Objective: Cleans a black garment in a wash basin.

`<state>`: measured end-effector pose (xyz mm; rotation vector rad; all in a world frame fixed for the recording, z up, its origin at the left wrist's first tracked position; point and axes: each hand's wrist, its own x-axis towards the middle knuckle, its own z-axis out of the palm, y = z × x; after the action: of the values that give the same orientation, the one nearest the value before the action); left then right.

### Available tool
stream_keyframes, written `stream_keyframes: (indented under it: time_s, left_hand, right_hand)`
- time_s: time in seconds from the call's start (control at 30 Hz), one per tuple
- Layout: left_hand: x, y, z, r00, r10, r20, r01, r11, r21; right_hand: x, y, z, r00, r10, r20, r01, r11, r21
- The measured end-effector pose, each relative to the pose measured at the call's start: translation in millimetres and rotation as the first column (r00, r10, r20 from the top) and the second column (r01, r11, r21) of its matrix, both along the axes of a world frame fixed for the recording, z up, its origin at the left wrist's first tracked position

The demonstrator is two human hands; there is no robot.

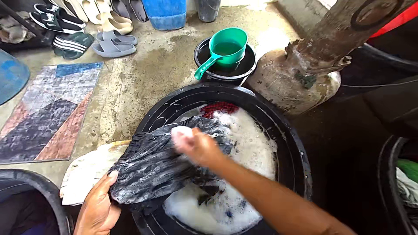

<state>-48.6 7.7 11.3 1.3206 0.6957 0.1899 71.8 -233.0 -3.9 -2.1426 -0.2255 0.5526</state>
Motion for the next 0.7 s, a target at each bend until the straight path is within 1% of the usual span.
stream_keyframes:
  time_s: [0.03, 0.07, 0.1, 0.13, 0.17, 0.2, 0.27, 0.3, 0.33, 0.4, 0.43, 0.47, 0.53, 0.6, 0.67, 0.7]
  left_hand:
    - [1, -3, 2, 1.0, 0.015, 0.003, -0.015, 1.0, 0.009]
    - [2, -5, 4, 1.0, 0.024, 0.019, -0.025, 1.0, 0.014]
    - [1, -6, 8, 0.999, 0.028, 0.03, -0.028, 0.999, 0.021]
    - [-1, -5, 13, 0.999, 0.024, 0.034, -0.025, 0.999, 0.029]
    - [-4, -4, 18, 0.999, 0.014, 0.033, -0.015, 1.0, 0.028]
    - [-6, -2, 24, 0.999, 0.001, 0.037, -0.002, 1.0, 0.023]
    - [-9, 3, 33, 0.997, -0.035, 0.062, 0.035, 0.999, 0.012]
    - [-7, 4, 36, 0.995, -0.049, 0.084, 0.049, 0.999, 0.01]
    - [-5, 6, 37, 0.992, -0.061, 0.107, 0.061, 0.998, 0.005]
    - [-5, 12, 31, 0.984, -0.091, 0.151, 0.097, 0.995, -0.036]
    - [-7, 15, 26, 0.981, -0.114, 0.159, 0.128, 0.989, -0.078]
    - [-10, 17, 20, 0.979, -0.135, 0.151, 0.155, 0.98, -0.125]
    - [-16, 15, 6, 0.976, -0.208, 0.068, 0.217, 0.958, -0.186]
    - [-12, 10, -7, 0.955, -0.287, -0.071, 0.268, 0.942, -0.2]
    - [3, 3, -17, 0.926, -0.272, -0.261, 0.249, 0.961, -0.115]
    - [9, -1, -20, 0.918, -0.243, -0.313, 0.23, 0.97, -0.081]
  right_hand:
    - [-18, 33, 4, 0.997, 0.055, 0.052, -0.059, 0.994, 0.094]
    - [-30, 58, 3, 0.989, 0.132, 0.062, -0.139, 0.983, 0.118]
    - [-35, 72, -2, 0.977, 0.211, 0.029, -0.213, 0.973, 0.087]
    - [-36, 73, -14, 0.967, 0.254, -0.006, -0.254, 0.967, 0.028]
    - [-32, 64, -31, 0.966, 0.258, -0.02, -0.259, 0.964, -0.056]
    - [-25, 44, -49, 0.975, 0.223, -0.007, -0.222, 0.965, -0.14]
    - [-6, -11, -83, 0.992, 0.113, 0.064, -0.09, 0.954, -0.286]
    - [7, -40, -89, 0.996, 0.064, 0.062, -0.036, 0.927, -0.373]
    - [21, -67, -87, 1.0, 0.012, -0.004, -0.012, 0.895, -0.446]
    - [46, -111, -69, 0.987, -0.096, -0.127, 0.009, 0.832, -0.554]
    - [55, -126, -60, 0.978, -0.135, -0.158, 0.019, 0.815, -0.579]
    - [64, -136, -51, 0.973, -0.175, -0.151, 0.054, 0.808, -0.586]
    - [76, -143, -46, 0.963, -0.255, -0.086, 0.165, 0.81, -0.563]
    - [77, -134, -54, 0.945, -0.316, -0.084, 0.232, 0.829, -0.508]
    - [74, -116, -73, 0.931, -0.35, -0.105, 0.261, 0.838, -0.479]
    - [70, -106, -82, 0.929, -0.35, -0.121, 0.251, 0.835, -0.489]
